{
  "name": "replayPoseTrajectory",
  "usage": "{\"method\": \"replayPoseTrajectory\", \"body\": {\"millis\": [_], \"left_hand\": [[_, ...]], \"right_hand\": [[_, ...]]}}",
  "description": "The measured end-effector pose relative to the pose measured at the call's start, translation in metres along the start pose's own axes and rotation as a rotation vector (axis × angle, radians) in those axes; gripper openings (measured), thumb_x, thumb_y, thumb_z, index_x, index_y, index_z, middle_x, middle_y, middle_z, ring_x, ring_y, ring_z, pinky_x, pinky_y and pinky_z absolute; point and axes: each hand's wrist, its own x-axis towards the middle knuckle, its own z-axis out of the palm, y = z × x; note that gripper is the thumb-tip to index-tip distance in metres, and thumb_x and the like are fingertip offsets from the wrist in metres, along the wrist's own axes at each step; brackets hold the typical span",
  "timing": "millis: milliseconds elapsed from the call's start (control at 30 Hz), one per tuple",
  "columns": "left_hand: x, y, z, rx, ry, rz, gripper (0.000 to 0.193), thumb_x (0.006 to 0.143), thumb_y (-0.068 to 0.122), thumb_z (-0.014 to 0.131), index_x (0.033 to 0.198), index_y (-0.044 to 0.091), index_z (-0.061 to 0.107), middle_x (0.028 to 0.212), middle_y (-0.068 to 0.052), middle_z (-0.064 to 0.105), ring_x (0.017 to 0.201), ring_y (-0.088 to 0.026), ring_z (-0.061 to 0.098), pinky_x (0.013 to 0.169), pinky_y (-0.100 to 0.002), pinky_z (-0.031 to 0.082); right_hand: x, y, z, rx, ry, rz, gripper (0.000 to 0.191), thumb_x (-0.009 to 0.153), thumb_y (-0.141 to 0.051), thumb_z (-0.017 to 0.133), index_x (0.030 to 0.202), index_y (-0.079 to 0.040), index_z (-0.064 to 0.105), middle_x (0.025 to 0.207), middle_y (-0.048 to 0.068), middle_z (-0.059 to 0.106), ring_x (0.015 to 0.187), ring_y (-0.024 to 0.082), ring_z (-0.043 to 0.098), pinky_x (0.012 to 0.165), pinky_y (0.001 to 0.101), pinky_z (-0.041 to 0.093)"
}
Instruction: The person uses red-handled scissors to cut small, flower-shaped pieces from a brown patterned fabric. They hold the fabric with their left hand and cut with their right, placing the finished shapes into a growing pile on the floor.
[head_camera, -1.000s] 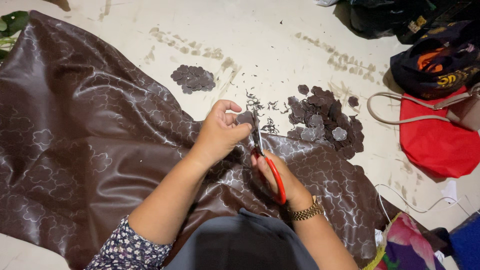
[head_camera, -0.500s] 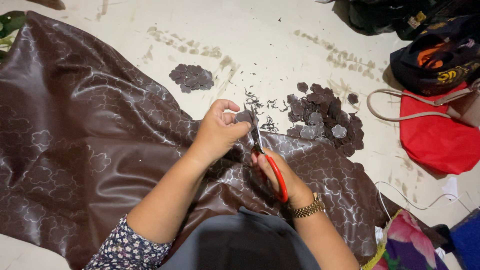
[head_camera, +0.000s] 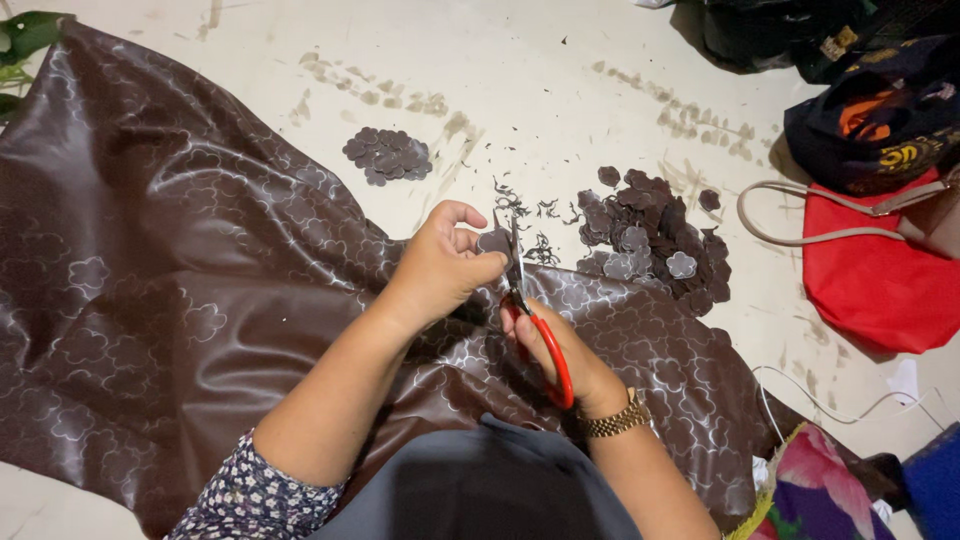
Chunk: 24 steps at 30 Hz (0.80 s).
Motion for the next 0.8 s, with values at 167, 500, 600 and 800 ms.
{"method": "replayPoseTrajectory", "body": {"millis": [167,500,600,800], "left_hand": [[0.000,0.000,0.001,0.018,0.018,-0.027,0.043,0.081,-0.001,0.073,0.116,0.000,0.047,0.079,-0.006,0.064,0.065,-0.008,0.059,0.056,-0.021,0.047],[0.002,-0.007,0.001,-0.057,0.006,-0.007,0.041,0.083,-0.002,0.072,0.115,-0.001,0.046,0.084,-0.009,0.068,0.071,-0.010,0.065,0.062,-0.023,0.053],[0.002,-0.011,0.001,-0.071,-0.006,-0.010,0.038,0.084,-0.001,0.071,0.114,0.000,0.047,0.085,-0.008,0.069,0.073,-0.009,0.066,0.064,-0.022,0.054],[0.004,-0.020,0.007,-0.208,-0.054,0.000,0.021,0.089,-0.003,0.071,0.103,0.000,0.056,0.086,-0.007,0.069,0.072,-0.010,0.064,0.065,-0.023,0.054]], "right_hand": [[0.000,-0.003,0.001,0.026,0.025,0.035,0.040,0.106,-0.046,0.044,0.102,-0.009,0.056,0.092,-0.002,0.053,0.085,0.012,0.047,0.077,0.0272,0.043],[0.002,0.005,-0.001,0.024,0.025,-0.079,0.044,0.109,-0.047,0.043,0.103,-0.006,0.056,0.096,-0.001,0.054,0.092,0.012,0.048,0.086,0.0271,0.044],[0.001,0.005,-0.001,0.023,0.017,0.010,0.045,0.106,-0.050,0.045,0.103,-0.007,0.056,0.092,-0.001,0.051,0.086,0.012,0.045,0.078,0.0268,0.042],[0.000,0.006,0.000,0.146,0.026,0.012,0.050,0.103,-0.057,0.048,0.108,-0.008,0.057,0.094,-0.001,0.051,0.086,0.011,0.046,0.077,0.0266,0.042]]}}
